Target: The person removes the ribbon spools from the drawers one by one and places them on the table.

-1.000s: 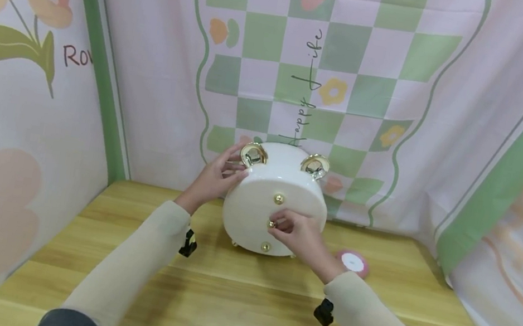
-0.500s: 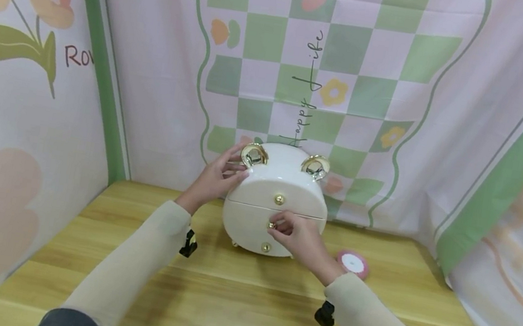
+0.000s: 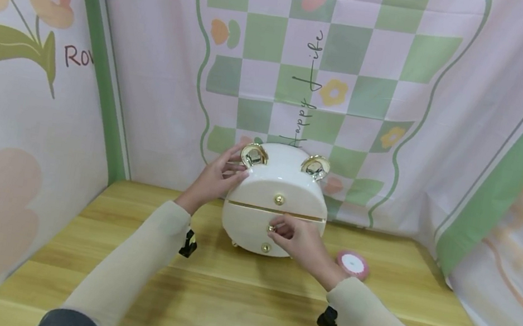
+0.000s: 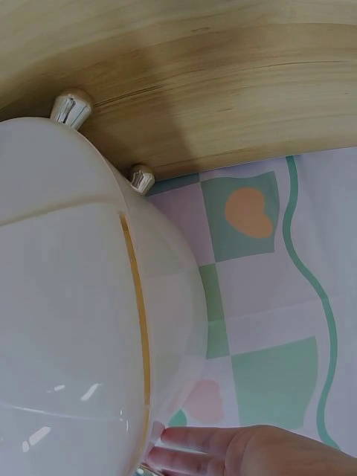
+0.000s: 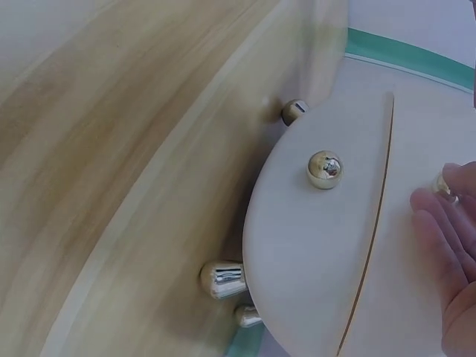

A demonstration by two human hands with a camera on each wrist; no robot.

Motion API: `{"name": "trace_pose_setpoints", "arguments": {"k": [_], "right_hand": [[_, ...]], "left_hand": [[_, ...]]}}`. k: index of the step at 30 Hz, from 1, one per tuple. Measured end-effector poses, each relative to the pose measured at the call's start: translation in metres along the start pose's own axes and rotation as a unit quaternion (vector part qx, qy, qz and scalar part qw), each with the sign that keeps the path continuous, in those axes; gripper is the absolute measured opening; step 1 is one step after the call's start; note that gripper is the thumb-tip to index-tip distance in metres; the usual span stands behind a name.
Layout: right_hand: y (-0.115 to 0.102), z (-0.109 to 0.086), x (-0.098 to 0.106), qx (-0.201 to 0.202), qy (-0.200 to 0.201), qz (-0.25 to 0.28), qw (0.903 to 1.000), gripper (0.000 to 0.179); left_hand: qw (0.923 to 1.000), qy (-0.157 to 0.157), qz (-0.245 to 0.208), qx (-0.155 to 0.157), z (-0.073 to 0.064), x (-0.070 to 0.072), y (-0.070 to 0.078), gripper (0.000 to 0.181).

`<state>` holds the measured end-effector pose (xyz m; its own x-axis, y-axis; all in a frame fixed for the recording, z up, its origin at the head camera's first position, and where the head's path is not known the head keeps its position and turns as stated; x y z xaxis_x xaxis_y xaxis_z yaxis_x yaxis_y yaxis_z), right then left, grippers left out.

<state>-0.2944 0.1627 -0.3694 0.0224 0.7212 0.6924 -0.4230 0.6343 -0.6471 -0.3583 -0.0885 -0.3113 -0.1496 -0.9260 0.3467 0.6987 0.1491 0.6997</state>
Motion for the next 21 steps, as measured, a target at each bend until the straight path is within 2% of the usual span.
{"name": "trace_pose_setpoints", "arguments": {"k": [5,6,21], "right_hand": [[-0.002,-0.005,0.001,0.004,0.005,-0.004,1.0000,0.014],[-0.002,-0.006,0.001,0.004,0.005,-0.003,1.0000,0.014],[-0.006,-0.021,0.002,0.014,-0.007,0.000,0.9999,0.015]], "left_hand": [[1.0000,-0.001,-0.002,-0.004,0.000,0.000,0.000,0.071],[1.0000,0.000,-0.001,-0.006,0.001,0.000,-0.005,0.071],[1.0000,0.001,0.008,-0.002,0.001,0.000,-0.004,0.070]]}}
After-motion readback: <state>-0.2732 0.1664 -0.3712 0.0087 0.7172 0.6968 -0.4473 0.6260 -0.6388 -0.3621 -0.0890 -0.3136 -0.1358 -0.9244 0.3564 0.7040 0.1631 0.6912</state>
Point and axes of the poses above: each hand's wrist, its own z-axis towards the middle knuckle, its own x-axis out of the back of the hand, y = z × x, the point moved 1 cm from there along z, towards the middle knuckle, and after that the axes turned 10 degrees about -x, right-handed, at the moved point
